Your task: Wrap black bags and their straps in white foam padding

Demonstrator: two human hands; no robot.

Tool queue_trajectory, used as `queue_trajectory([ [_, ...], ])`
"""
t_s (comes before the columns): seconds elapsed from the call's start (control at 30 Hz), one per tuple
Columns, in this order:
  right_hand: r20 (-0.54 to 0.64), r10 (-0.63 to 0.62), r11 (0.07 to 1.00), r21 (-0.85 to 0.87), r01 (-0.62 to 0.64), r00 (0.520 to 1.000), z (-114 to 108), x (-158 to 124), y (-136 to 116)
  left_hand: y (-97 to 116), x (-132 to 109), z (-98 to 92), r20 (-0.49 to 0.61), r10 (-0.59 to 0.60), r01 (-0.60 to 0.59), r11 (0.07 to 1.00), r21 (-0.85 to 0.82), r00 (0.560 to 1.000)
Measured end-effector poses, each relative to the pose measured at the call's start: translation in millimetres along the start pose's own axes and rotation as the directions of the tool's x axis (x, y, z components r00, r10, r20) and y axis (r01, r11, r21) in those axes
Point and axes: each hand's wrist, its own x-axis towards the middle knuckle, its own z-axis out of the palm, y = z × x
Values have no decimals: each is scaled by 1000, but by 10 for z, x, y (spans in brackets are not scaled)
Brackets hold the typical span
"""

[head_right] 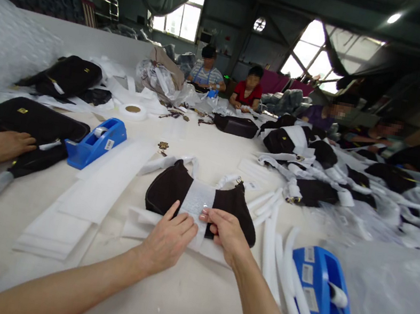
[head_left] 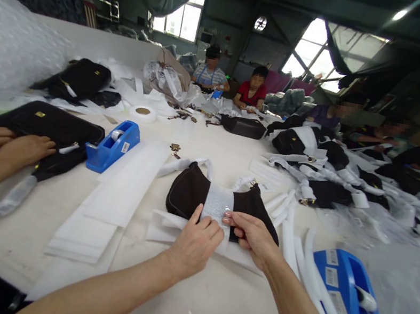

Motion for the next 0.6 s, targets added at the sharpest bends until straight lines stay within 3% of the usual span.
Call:
queue_trajectory([
  [0.37,1,-36,994,-105,36,999,13,42,44,11,40,-23,57,-23,26,998,-55,998],
  [0.5,5,-155,971,-186,153,988,-2,112,172,14,67,-27,70,-6,9,999,-45,998],
  [0.6,-28,-318,928,-216,305,948,15,164,277,13,68,-22,58,9,-7,1000,-28,998],
])
